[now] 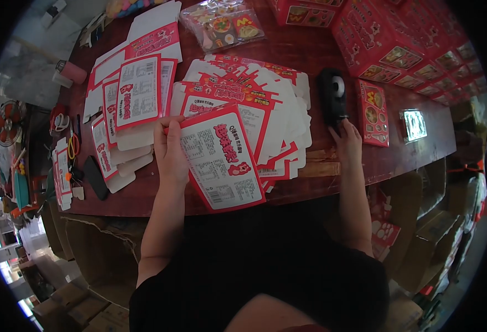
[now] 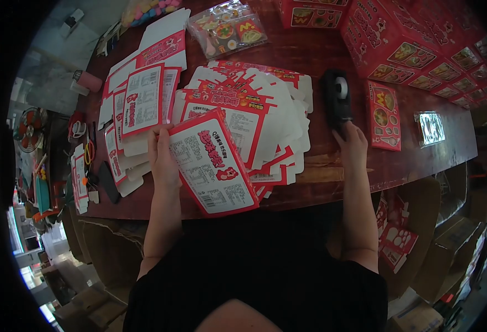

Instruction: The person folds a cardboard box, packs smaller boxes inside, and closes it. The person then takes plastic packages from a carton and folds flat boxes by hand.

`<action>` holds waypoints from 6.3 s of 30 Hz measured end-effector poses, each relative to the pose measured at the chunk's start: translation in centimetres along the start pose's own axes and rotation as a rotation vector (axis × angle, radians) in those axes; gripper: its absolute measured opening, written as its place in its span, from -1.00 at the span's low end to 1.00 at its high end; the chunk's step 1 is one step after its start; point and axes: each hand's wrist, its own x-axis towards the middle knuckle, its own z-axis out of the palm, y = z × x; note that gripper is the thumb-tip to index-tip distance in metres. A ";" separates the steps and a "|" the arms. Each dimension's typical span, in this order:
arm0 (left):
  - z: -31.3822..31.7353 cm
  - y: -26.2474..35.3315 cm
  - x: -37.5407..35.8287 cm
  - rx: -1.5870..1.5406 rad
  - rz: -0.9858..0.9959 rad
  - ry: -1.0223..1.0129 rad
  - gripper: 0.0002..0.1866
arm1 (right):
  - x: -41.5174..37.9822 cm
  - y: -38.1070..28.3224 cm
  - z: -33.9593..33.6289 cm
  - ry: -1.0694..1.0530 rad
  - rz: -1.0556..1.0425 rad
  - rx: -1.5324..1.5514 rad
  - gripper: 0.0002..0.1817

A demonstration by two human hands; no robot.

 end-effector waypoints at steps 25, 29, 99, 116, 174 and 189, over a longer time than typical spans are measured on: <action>3.9 2.8 3.0 0.455 0.071 -0.856 -0.78 | -9.6 -4.4 18.8 -1.215 -0.208 -0.867 -0.35; 3.7 4.1 3.1 0.442 0.034 -0.863 -0.69 | -7.9 -2.0 18.2 -1.138 0.346 -0.430 -0.51; 7.2 2.3 -1.6 0.540 1.173 -0.700 -0.67 | -12.4 -7.4 14.4 -0.711 -0.007 -0.008 -0.03; -24.2 5.5 3.3 0.755 0.552 0.902 -0.78 | 3.3 -11.5 -11.1 0.101 -0.422 -0.801 -0.60; 2.6 -0.1 0.5 0.239 0.201 -0.529 -0.16 | -8.5 1.2 16.4 -0.776 -0.205 -0.349 -0.50; 4.2 -2.0 3.4 0.266 0.116 -0.208 -0.82 | -6.7 4.1 17.9 -0.580 -0.249 -0.511 -0.72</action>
